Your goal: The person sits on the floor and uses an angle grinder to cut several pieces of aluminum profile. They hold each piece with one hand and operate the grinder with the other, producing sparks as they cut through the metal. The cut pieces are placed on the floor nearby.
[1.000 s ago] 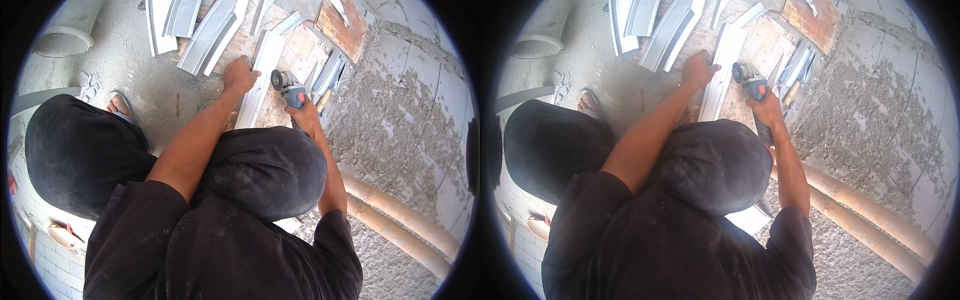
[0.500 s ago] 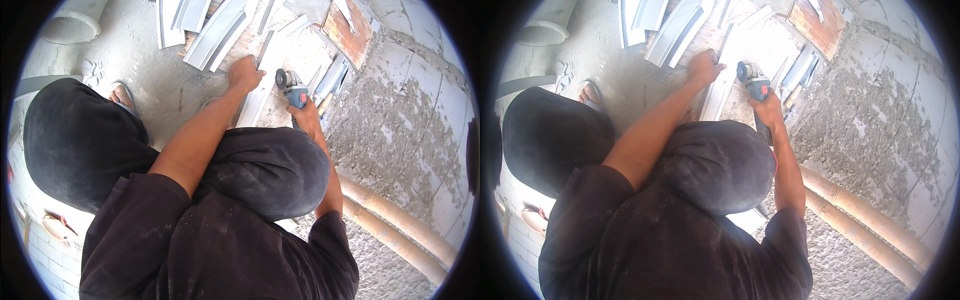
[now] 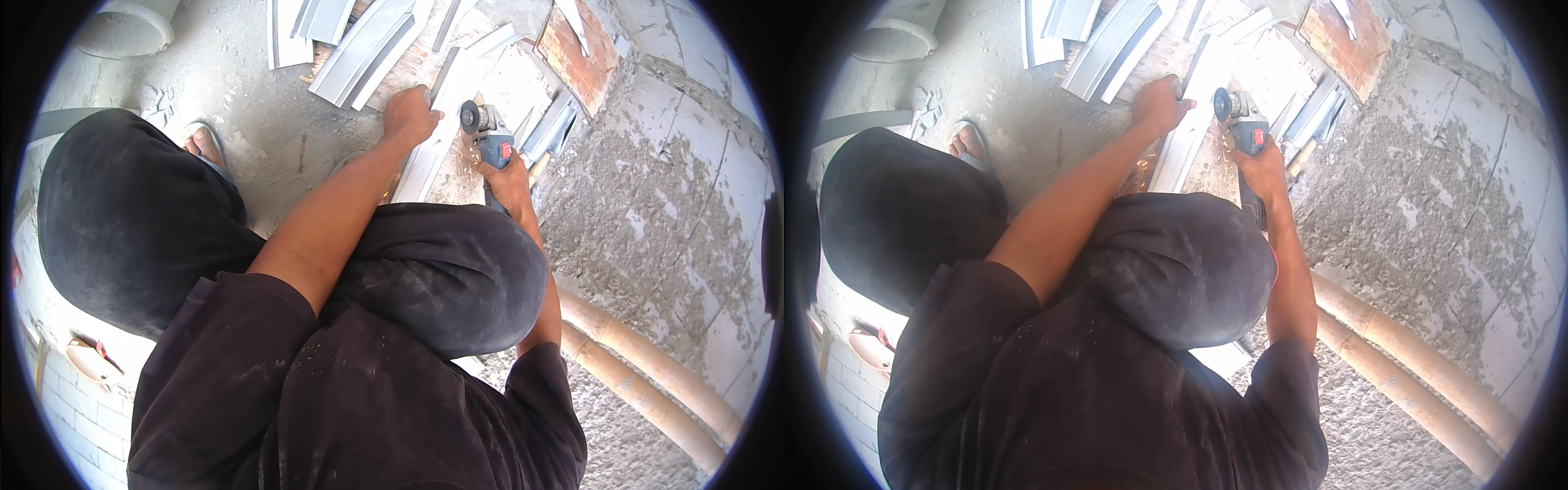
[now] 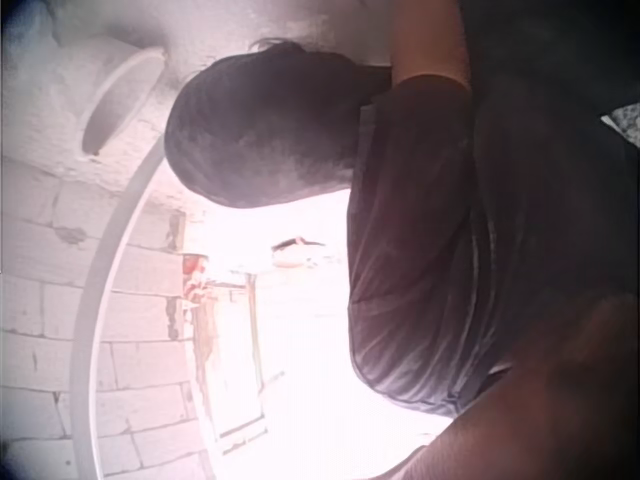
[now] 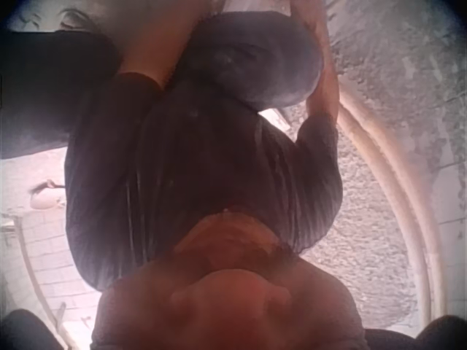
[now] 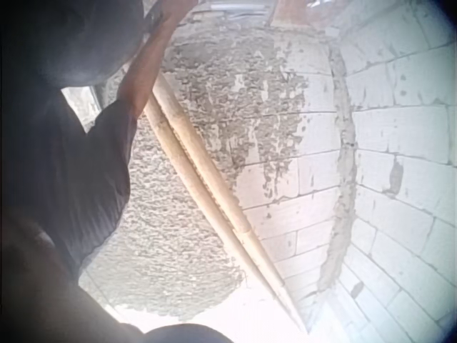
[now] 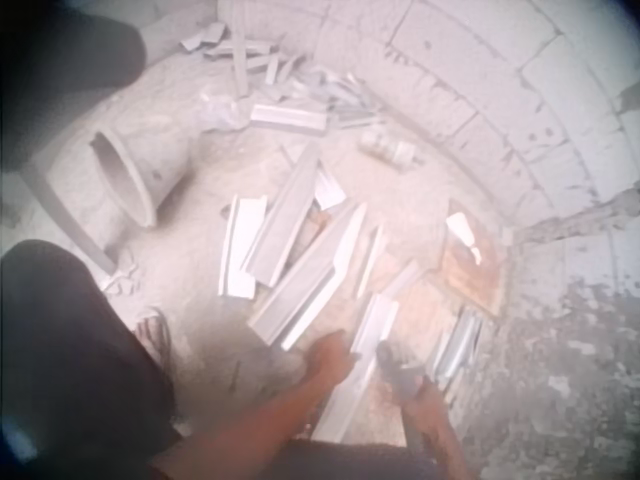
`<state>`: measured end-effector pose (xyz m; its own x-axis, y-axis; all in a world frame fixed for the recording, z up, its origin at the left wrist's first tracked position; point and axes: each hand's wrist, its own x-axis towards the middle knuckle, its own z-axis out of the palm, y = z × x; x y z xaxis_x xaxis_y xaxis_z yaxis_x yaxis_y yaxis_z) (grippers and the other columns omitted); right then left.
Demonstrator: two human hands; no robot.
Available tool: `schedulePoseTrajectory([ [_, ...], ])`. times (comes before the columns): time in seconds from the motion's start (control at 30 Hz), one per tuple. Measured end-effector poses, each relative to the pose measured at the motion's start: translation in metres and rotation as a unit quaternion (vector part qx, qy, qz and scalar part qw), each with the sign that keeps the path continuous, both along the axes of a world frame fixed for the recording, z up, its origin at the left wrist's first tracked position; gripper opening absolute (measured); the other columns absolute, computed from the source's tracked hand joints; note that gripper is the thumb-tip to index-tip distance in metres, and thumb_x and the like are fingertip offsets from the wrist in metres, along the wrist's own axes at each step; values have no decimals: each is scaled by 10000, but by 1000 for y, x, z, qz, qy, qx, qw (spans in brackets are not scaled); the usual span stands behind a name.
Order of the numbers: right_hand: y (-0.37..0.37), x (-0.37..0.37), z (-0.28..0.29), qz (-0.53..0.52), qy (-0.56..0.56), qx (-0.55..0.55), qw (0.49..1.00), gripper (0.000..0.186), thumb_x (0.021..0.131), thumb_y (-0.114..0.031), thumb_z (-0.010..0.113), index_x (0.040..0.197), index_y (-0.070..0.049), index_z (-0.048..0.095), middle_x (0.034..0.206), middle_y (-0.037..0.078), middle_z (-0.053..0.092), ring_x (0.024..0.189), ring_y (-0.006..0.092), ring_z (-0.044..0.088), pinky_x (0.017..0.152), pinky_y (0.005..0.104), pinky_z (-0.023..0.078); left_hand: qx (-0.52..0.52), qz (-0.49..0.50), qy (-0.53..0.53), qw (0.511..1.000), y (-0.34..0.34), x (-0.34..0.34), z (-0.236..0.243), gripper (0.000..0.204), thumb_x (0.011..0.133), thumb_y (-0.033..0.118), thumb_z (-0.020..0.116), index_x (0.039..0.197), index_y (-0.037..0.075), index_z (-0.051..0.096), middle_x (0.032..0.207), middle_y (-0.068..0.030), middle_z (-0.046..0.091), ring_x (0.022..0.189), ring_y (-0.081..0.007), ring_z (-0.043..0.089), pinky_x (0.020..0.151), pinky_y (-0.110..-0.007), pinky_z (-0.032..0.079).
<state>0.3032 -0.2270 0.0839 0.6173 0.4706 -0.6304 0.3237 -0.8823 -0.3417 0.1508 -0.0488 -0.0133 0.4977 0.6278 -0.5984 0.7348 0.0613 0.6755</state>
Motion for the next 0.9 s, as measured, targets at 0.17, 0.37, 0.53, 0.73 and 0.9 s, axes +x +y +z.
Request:
schedulePoseTrajectory([
  [0.17,0,-3,2,2,3,-24,1000,696,783,-312,845,1312,92,642,1203,294,756,1143,393,742,1022,444,556,0,-1,0,1000,0,-1,-1,357,865,327,904,1016,59,724,993,-151,769,991,-346,736,889,-474,556],
  [0.37,5,-7,-1,3,-15,-3,1000,686,789,-305,847,1314,86,645,1180,277,766,1108,388,749,997,437,562,-1,-6,1,1000,1,-2,3,361,867,341,900,1008,59,723,989,-164,768,995,-356,735,885,-480,558],
  [0.53,18,-3,5,3,-17,24,1000,639,796,-301,850,1260,98,668,1126,272,774,1064,365,760,971,435,568,4,-2,-5,1000,0,-2,-2,372,858,348,907,999,60,719,990,-167,767,996,-359,736,878,-484,559],
  [0.73,14,-2,2,8,-23,21,999,638,780,-297,850,1238,110,673,1109,285,773,1052,378,762,966,437,572,-2,5,4,1000,0,0,0,381,854,356,913,996,62,718,1002,-166,769,1003,-358,737,881,-489,560],
  [0.9,20,-3,4,-14,-7,11,1000,642,780,-295,847,1256,100,673,1129,279,776,1071,380,763,974,435,575,4,5,-3,1000,0,-2,-3,392,849,354,917,1012,55,722,1007,-166,769,1006,-358,738,883,-492,560],
])
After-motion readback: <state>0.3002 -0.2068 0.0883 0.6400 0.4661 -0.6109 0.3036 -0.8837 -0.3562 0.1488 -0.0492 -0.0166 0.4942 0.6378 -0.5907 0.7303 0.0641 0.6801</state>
